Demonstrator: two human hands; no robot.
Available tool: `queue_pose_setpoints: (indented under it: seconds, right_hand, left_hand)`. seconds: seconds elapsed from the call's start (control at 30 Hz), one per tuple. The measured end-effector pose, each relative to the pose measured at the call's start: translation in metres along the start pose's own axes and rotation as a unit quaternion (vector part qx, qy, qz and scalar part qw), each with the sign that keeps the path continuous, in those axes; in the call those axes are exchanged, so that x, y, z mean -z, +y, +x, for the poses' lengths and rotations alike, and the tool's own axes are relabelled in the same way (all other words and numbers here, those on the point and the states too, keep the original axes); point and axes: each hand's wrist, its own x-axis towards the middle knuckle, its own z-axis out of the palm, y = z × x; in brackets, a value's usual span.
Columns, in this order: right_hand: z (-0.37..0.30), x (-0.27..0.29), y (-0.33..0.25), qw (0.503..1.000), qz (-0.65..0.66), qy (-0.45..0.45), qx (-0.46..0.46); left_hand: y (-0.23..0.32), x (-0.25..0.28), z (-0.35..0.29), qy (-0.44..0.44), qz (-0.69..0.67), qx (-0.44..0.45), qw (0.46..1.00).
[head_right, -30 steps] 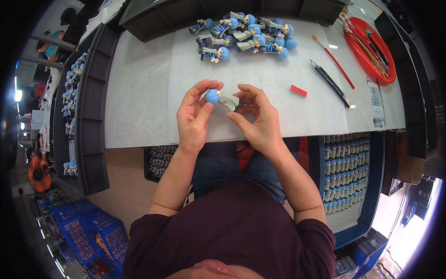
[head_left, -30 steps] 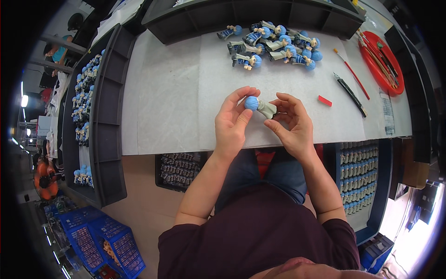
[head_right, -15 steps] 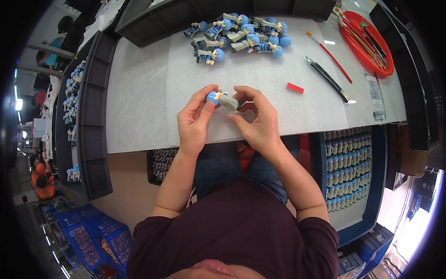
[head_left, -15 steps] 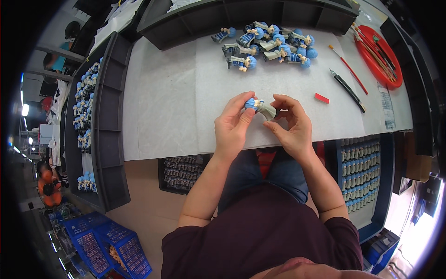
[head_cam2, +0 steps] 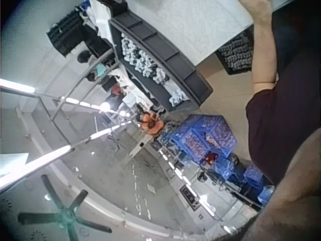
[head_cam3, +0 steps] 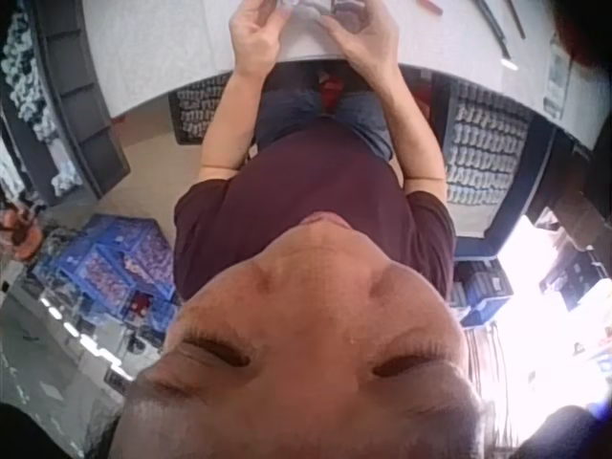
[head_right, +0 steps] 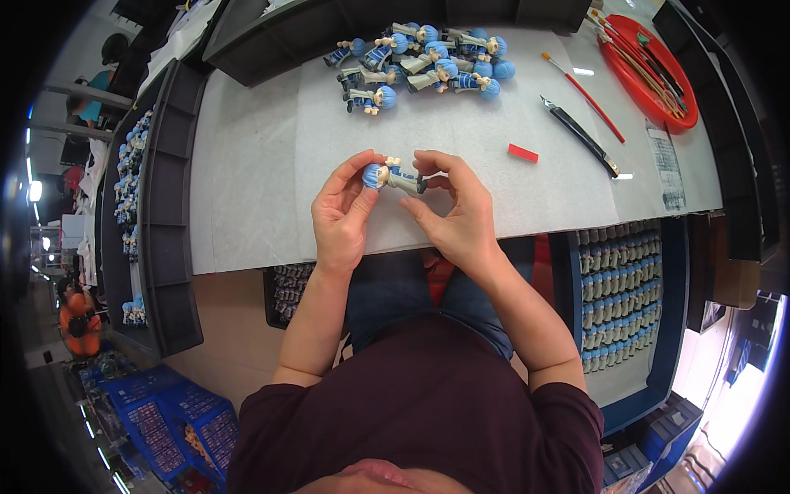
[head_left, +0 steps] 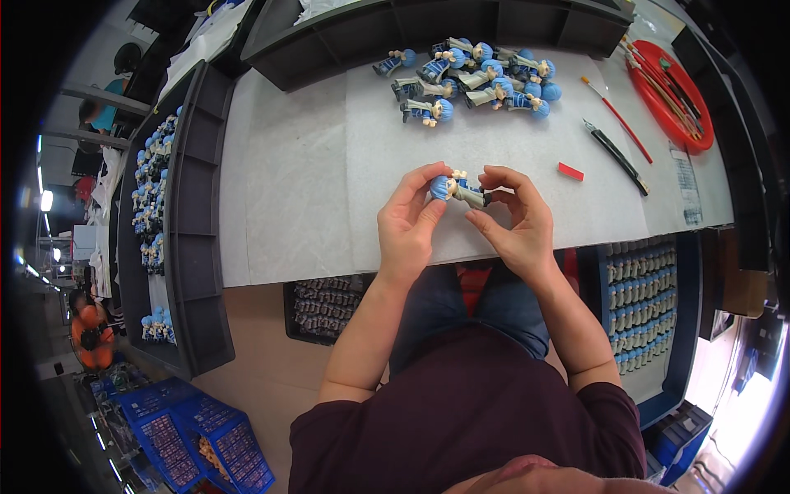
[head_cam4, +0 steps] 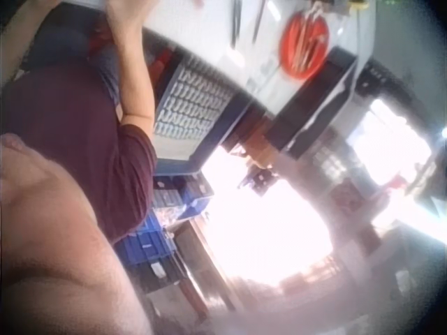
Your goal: The person sits at a workbench and assembles small blue and white figurines. They pick up a figurine from a tray, attach a small red component to its head, and place the finished item on the table. This process is repeated for multiple units.
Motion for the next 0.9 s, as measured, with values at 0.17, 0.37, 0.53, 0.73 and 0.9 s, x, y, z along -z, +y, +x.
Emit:
queue_pose_setpoints:
  seconds: [0.17, 0.37, 0.53, 0.73, 0.9]
  right_hand:
    - [0.001, 0.004, -0.002, 0.979, -0.155, 0.030, 0.130]
    - [-0.023, 0.096, -0.010, 0.941, -0.212, 0.176, 0.198]
    - [-0.114, 0.240, -0.011, 0.851, -0.370, 0.370, 0.038]
    - [-0.348, 0.353, 0.018, 0.664, -0.531, 0.415, -0.324]
    - [-0.452, 0.341, 0.041, 0.611, -0.459, 0.309, -0.566]
  left_hand:
    - [-0.001, -0.006, 0.000, -0.045, 0.067, -0.030, 0.996]
    - [-0.009, -0.015, 0.000, 0.012, 0.148, 0.016, 0.989]
    - [-0.002, -0.018, -0.009, -0.001, 0.276, -0.006, 0.961]
    - [-0.003, -0.038, -0.009, -0.068, 0.431, -0.009, 0.900]
    - [0.008, -0.049, -0.005, -0.129, 0.464, 0.004, 0.876]
